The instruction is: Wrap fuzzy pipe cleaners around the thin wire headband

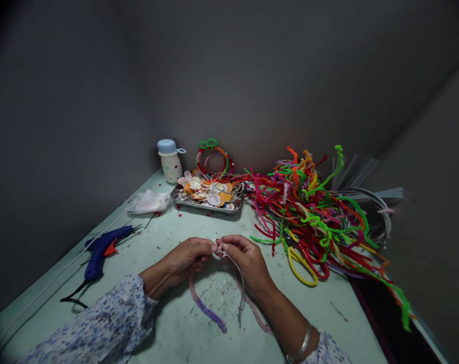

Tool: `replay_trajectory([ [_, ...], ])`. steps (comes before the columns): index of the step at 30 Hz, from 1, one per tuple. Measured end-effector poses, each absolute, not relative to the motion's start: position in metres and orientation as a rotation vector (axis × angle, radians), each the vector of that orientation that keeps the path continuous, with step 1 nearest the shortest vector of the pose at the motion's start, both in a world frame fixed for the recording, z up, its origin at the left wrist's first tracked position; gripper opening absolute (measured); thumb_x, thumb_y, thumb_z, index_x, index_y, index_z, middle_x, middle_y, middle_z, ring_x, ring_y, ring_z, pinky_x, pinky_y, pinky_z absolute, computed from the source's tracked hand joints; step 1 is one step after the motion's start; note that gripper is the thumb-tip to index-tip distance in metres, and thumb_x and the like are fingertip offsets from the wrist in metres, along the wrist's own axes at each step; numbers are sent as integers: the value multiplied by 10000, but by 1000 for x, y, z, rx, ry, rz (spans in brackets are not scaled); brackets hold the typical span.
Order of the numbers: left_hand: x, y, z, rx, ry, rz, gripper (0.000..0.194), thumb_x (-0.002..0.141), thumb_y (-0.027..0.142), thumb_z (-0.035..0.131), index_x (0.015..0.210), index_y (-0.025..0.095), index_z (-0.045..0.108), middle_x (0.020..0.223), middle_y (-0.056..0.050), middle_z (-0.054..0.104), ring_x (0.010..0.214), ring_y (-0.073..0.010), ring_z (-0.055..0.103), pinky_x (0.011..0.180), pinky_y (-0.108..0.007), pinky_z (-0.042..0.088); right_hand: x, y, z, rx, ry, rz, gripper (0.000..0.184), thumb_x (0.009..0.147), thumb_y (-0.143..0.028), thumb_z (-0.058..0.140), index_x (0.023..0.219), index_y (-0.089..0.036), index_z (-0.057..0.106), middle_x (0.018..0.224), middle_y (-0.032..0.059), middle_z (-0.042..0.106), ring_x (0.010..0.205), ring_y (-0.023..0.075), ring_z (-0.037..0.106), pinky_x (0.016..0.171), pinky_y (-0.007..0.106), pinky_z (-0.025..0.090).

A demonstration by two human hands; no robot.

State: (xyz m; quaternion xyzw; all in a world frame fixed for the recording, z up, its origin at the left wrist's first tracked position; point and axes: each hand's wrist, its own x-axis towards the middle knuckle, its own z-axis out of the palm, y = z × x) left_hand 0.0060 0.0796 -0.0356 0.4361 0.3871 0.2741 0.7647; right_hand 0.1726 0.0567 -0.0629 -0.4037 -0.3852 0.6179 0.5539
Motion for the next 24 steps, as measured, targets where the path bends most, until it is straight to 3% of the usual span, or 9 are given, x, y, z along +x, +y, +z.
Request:
replay_trajectory([
  [10, 1, 86, -39, 825, 773, 643, 239, 709, 325, 683, 730, 108, 586, 568, 57, 417, 410, -12, 226, 411, -206, 90, 170, 64, -53, -1045, -942, 1457, 200, 711, -322, 748, 862, -200, 703, 878, 54, 732, 796, 177, 632, 689, 276, 446],
  [24, 3, 84, -36, 874, 793, 699, 227, 717, 296, 673, 656, 124, 538, 528, 70, 333, 442, -39, 218, 432, -242, 88, 169, 71, -43, -1102, -1030, 1372, 266, 679, -382, 757, 855, -189, 704, 908, 82, 733, 867, 242, 643, 830, 380, 460],
])
